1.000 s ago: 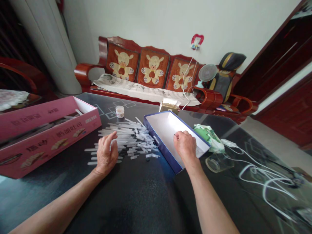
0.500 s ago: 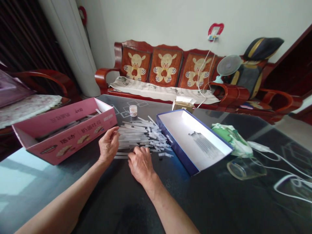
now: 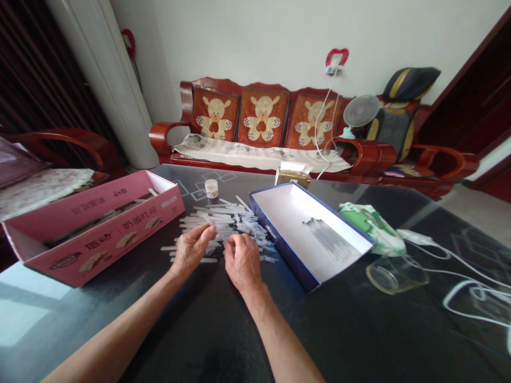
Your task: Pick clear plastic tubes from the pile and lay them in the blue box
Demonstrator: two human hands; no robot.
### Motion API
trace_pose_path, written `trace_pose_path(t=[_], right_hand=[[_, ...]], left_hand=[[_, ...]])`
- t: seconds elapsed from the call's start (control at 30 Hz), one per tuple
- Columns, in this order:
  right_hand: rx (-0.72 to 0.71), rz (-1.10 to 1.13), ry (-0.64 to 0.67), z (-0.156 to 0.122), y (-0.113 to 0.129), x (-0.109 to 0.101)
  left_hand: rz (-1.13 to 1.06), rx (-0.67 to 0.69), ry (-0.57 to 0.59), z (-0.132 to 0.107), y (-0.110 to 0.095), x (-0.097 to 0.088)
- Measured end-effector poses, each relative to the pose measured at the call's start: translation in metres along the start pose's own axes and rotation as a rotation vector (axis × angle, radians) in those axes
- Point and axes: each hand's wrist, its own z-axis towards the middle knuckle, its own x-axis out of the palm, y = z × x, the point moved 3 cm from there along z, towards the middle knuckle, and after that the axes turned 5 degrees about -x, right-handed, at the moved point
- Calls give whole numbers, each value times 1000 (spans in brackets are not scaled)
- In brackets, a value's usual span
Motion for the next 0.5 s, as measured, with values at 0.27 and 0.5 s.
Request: trace_pose_path(t=[0.27, 0.5], right_hand=[[-19, 130, -5, 12, -18, -29], [-30, -36, 166, -8, -51, -66]], left_hand=[[-308, -29, 19, 5, 5, 0], [571, 706, -76, -15, -7, 6]])
